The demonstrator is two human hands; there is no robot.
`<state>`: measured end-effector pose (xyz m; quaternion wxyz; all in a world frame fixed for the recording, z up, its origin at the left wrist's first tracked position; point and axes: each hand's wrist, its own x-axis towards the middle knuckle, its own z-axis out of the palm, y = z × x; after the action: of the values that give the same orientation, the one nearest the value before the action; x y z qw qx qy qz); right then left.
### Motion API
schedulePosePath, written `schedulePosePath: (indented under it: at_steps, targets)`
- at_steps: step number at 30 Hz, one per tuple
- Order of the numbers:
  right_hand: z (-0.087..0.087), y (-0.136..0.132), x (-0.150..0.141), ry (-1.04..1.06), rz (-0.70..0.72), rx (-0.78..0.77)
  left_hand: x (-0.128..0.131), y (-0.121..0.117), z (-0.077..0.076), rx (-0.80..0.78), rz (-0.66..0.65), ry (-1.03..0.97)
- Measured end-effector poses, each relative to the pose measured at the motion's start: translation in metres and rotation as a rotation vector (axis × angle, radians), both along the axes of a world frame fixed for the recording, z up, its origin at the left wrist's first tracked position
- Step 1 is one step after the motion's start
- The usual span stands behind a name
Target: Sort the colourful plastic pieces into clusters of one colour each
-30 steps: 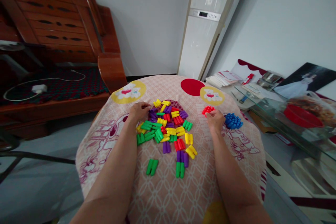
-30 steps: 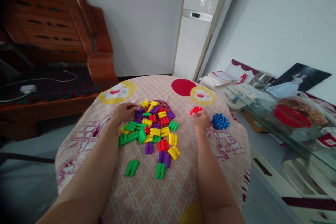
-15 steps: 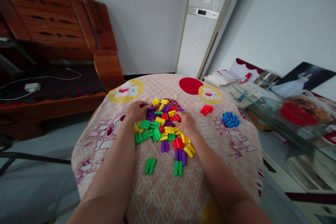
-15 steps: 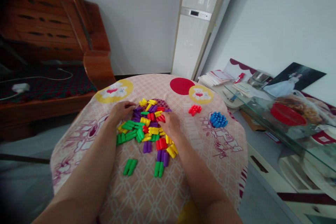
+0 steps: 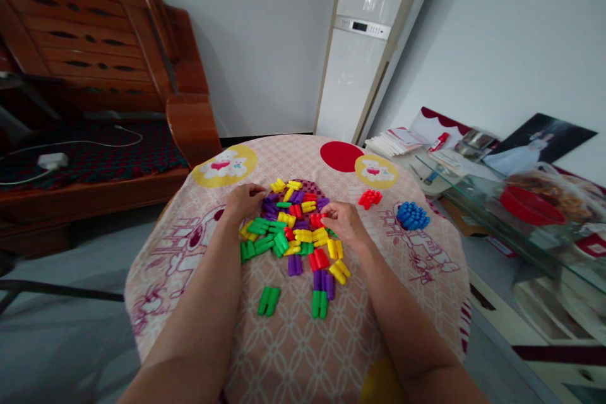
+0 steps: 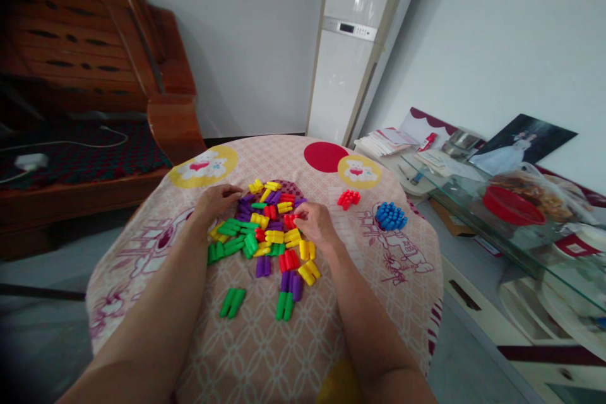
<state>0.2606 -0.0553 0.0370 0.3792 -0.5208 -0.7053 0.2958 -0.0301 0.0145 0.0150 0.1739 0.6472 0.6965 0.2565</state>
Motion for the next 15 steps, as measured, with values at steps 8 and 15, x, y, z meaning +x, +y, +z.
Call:
schedulePosePath:
  at_steps: [8,15]
  targets:
    - [0.024,0.014,0.077,0.340,-0.552,0.128,0.001,0.000,0.002,-0.004,-0.009,-0.015]
    - [0.005,0.020,0.117,-0.267,-0.861,0.229,0.002,-0.001,0.003,-0.007,-0.012,-0.028]
